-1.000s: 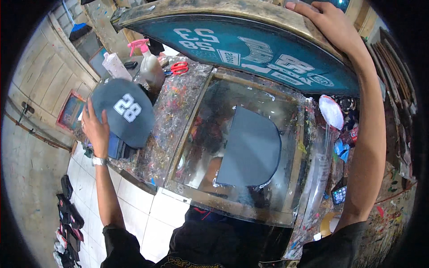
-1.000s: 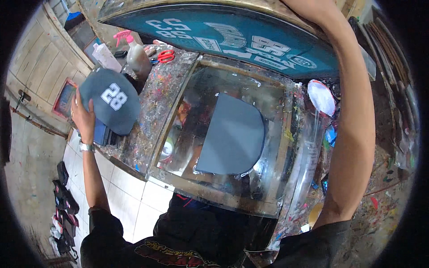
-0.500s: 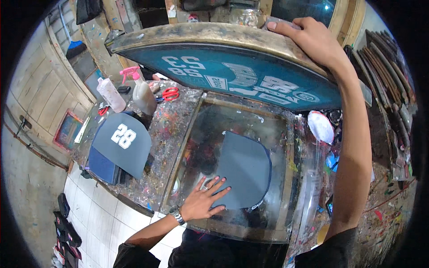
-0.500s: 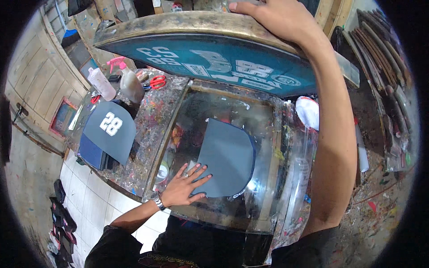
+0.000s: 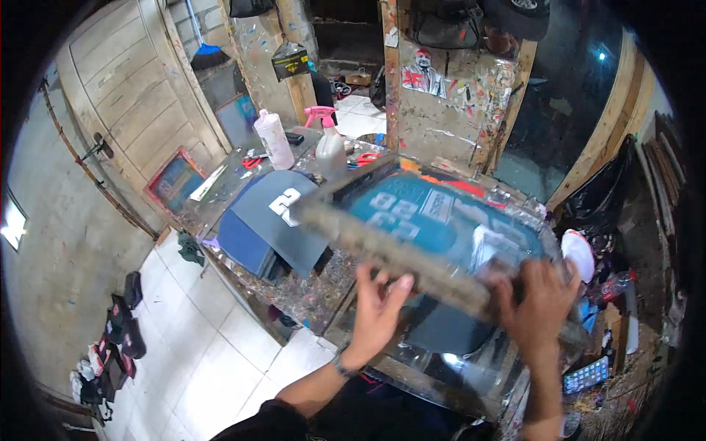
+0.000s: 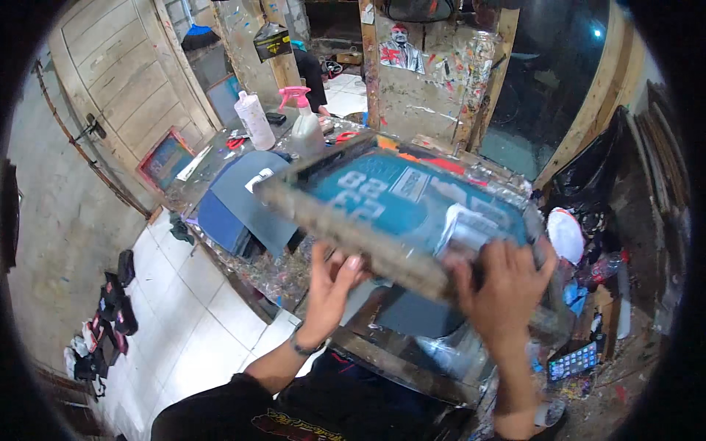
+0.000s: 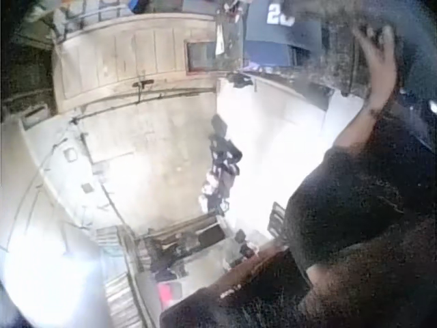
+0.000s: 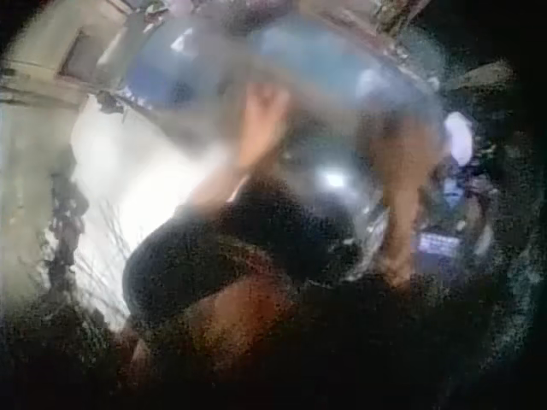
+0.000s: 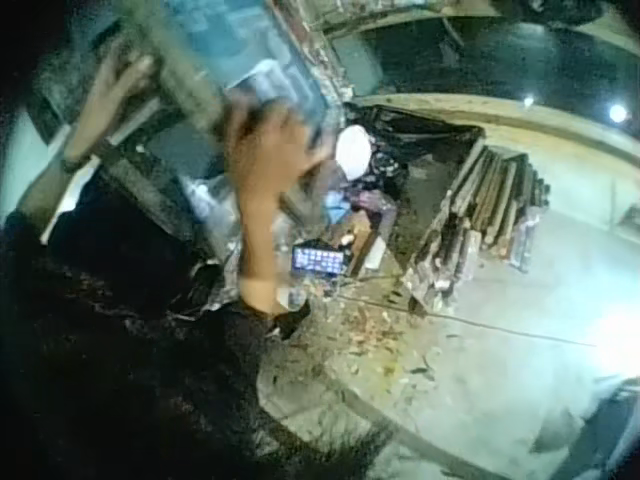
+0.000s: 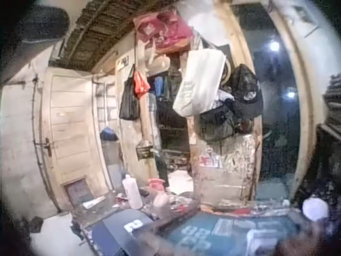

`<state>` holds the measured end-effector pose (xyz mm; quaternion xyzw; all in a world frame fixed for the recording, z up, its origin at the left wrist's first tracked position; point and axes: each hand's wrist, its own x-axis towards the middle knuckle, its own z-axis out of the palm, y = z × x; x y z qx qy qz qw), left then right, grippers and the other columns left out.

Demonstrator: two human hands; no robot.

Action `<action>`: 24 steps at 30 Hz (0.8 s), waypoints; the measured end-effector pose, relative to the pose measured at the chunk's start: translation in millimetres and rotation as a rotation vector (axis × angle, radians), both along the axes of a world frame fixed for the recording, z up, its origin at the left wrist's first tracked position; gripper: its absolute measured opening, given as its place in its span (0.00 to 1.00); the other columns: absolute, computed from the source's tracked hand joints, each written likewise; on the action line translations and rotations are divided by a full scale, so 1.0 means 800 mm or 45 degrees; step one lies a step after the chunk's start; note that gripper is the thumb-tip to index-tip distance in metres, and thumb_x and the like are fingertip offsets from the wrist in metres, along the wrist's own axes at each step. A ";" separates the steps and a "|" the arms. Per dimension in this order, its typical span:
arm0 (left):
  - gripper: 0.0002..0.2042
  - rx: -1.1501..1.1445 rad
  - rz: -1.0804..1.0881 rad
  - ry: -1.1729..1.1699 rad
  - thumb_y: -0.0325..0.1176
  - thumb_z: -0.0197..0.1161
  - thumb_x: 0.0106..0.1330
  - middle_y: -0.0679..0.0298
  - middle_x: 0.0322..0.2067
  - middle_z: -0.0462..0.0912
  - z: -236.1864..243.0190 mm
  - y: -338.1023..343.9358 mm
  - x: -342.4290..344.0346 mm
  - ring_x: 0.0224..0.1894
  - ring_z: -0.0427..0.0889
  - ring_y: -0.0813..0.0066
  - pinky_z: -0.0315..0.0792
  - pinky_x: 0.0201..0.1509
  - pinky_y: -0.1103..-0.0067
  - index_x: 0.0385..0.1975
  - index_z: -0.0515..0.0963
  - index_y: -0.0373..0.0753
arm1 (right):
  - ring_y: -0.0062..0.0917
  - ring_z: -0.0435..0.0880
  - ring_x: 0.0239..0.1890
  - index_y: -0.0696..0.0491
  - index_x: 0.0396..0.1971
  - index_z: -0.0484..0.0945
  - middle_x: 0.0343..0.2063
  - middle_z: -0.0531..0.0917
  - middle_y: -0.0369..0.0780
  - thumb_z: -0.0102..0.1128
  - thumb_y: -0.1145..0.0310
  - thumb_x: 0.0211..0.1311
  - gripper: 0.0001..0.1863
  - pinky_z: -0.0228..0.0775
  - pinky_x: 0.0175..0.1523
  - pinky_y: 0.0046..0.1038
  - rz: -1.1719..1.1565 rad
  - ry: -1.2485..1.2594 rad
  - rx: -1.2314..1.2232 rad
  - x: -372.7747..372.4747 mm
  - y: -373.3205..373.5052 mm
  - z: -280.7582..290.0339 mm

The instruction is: The person aligns a fabric piece on a printing bed using a metal ruler, then screen prints designs onto fabric panels one at a time with ink and a squeegee through a silkscreen frame before stacking the printed panels.

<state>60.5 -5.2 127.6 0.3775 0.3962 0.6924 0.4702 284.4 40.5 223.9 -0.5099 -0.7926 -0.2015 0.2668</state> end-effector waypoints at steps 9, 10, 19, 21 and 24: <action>0.13 -0.565 -0.030 -0.277 0.31 0.63 0.71 0.58 0.44 0.79 -0.151 -0.052 -0.033 0.47 0.84 0.65 0.83 0.53 0.66 0.48 0.69 0.34 | 0.43 0.85 0.27 0.50 0.35 0.74 0.24 0.84 0.41 0.67 0.53 0.59 0.17 0.74 0.39 0.41 0.062 0.024 -0.997 0.018 -0.015 -0.122; 0.14 -0.566 -0.036 -0.254 0.31 0.62 0.71 0.58 0.46 0.79 -0.142 -0.050 -0.023 0.47 0.84 0.65 0.83 0.53 0.67 0.50 0.69 0.34 | 0.43 0.85 0.28 0.50 0.36 0.75 0.25 0.84 0.41 0.66 0.53 0.59 0.17 0.74 0.39 0.41 0.116 -0.033 -0.913 0.024 -0.021 -0.136; 0.17 -0.730 -0.334 0.073 0.37 0.57 0.75 0.49 0.43 0.82 -0.151 -0.055 -0.043 0.41 0.87 0.59 0.83 0.46 0.72 0.52 0.67 0.30 | 0.41 0.87 0.32 0.49 0.41 0.75 0.28 0.85 0.44 0.61 0.58 0.63 0.12 0.75 0.44 0.50 0.168 -0.105 -0.785 0.067 0.159 -0.156; 0.17 -0.855 -0.419 0.243 0.40 0.55 0.76 0.48 0.36 0.85 -0.159 -0.051 -0.046 0.38 0.88 0.61 0.84 0.44 0.71 0.43 0.72 0.28 | 0.41 0.87 0.31 0.49 0.40 0.75 0.27 0.85 0.44 0.62 0.59 0.63 0.12 0.75 0.40 0.48 0.163 -0.129 -0.588 0.067 0.184 -0.173; 0.18 -0.860 -0.428 0.246 0.41 0.55 0.77 0.48 0.36 0.85 -0.155 -0.043 -0.045 0.38 0.88 0.60 0.84 0.43 0.70 0.40 0.73 0.27 | 0.40 0.86 0.28 0.51 0.38 0.74 0.24 0.85 0.43 0.62 0.59 0.63 0.12 0.75 0.34 0.44 0.168 -0.110 -0.416 0.072 0.180 -0.198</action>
